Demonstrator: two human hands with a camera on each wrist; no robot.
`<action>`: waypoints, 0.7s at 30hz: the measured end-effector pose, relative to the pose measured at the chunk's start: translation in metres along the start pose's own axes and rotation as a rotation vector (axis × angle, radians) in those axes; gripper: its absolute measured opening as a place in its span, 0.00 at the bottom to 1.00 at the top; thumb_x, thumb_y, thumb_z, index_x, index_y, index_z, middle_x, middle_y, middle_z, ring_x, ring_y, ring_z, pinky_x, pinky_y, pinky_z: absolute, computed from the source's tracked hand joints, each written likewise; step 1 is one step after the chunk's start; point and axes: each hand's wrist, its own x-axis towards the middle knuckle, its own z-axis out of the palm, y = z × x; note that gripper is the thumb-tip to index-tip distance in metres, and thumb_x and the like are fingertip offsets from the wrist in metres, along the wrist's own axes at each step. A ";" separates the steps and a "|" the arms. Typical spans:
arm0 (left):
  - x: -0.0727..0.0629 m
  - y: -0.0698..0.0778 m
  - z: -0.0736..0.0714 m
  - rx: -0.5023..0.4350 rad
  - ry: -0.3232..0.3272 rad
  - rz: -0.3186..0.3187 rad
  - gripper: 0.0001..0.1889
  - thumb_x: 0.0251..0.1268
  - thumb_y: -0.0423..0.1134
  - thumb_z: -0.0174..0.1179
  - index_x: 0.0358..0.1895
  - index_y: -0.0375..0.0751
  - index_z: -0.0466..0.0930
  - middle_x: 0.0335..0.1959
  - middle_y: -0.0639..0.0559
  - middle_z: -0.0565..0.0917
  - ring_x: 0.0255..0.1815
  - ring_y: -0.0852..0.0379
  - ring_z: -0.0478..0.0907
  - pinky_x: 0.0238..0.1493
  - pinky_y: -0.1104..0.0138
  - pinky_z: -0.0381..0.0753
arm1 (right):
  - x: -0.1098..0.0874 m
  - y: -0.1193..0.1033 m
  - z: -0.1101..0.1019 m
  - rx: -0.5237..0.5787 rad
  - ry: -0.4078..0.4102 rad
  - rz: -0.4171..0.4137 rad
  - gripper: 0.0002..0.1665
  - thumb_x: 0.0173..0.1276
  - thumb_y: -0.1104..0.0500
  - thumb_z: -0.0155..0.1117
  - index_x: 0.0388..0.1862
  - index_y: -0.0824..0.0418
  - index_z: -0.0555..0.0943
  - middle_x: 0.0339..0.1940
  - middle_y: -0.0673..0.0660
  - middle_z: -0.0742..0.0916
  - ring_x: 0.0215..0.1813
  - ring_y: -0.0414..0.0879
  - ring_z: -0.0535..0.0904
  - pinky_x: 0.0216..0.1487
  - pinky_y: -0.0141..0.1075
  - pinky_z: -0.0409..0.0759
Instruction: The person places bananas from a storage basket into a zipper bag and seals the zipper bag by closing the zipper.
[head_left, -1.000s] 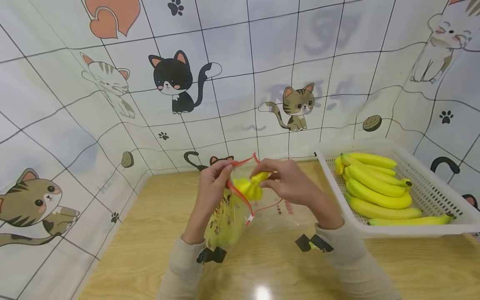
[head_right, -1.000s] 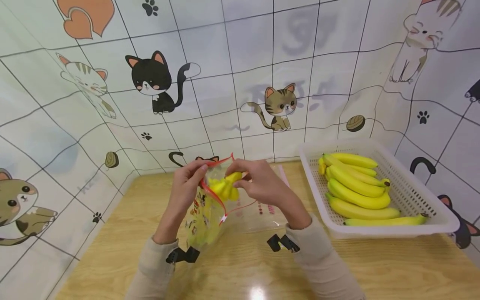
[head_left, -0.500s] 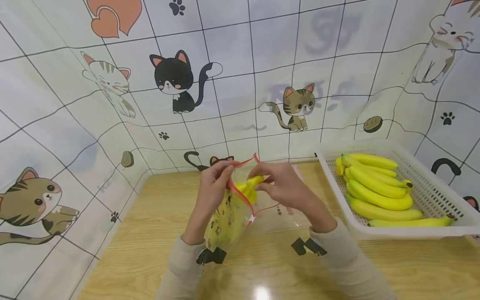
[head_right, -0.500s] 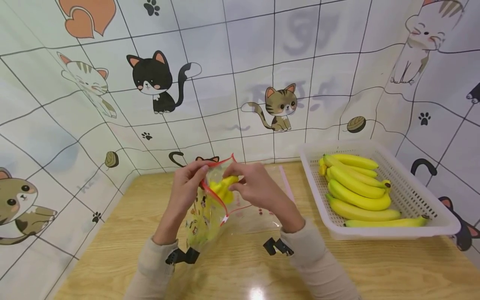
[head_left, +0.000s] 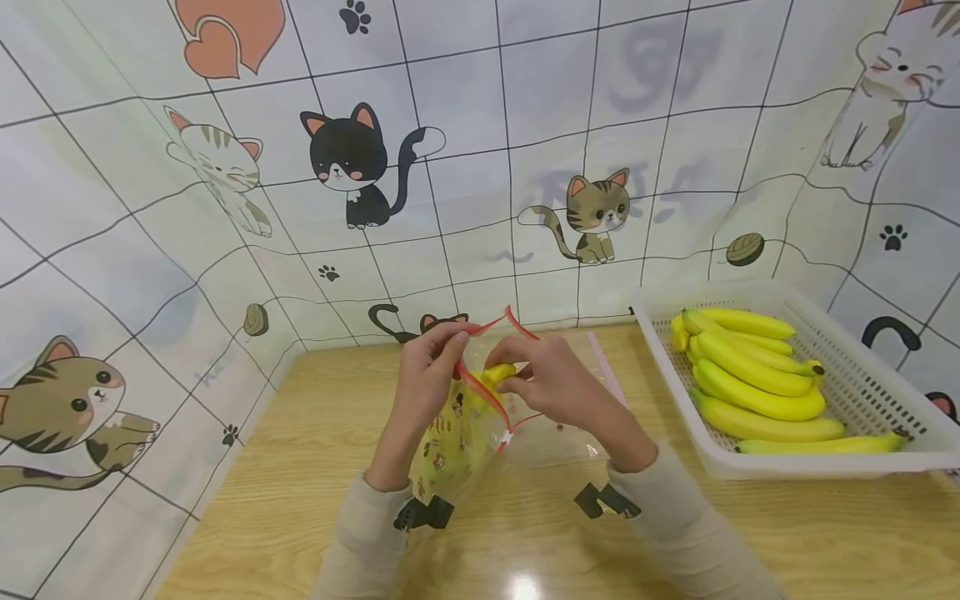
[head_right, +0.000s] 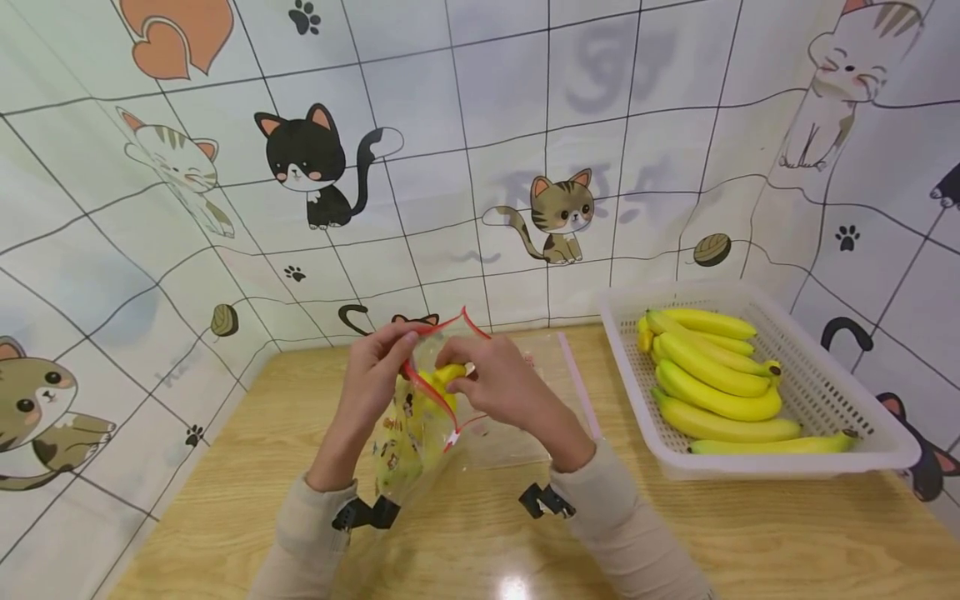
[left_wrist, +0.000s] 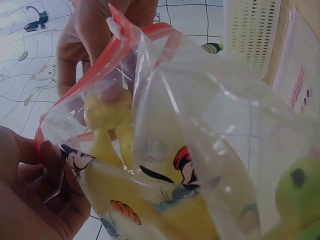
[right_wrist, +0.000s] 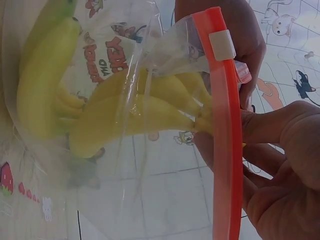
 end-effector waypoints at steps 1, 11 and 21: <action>0.000 0.000 0.000 -0.001 0.001 -0.001 0.13 0.80 0.37 0.54 0.54 0.38 0.87 0.62 0.44 0.85 0.27 0.58 0.74 0.30 0.73 0.75 | 0.000 0.000 0.000 -0.005 -0.001 -0.001 0.15 0.62 0.70 0.75 0.45 0.57 0.86 0.43 0.51 0.92 0.49 0.48 0.90 0.42 0.35 0.89; 0.000 0.002 0.001 0.010 -0.007 -0.010 0.13 0.80 0.36 0.54 0.55 0.38 0.86 0.56 0.42 0.86 0.26 0.56 0.73 0.30 0.72 0.76 | 0.003 0.002 0.007 0.003 -0.011 -0.007 0.13 0.60 0.70 0.76 0.43 0.60 0.92 0.38 0.52 0.92 0.43 0.45 0.89 0.39 0.28 0.87; 0.000 0.004 0.003 0.007 -0.015 -0.001 0.13 0.80 0.36 0.54 0.55 0.38 0.87 0.32 0.42 0.84 0.25 0.57 0.73 0.29 0.71 0.75 | 0.001 0.005 0.008 -0.007 -0.126 -0.009 0.15 0.63 0.72 0.71 0.46 0.59 0.92 0.36 0.51 0.91 0.38 0.41 0.84 0.37 0.31 0.83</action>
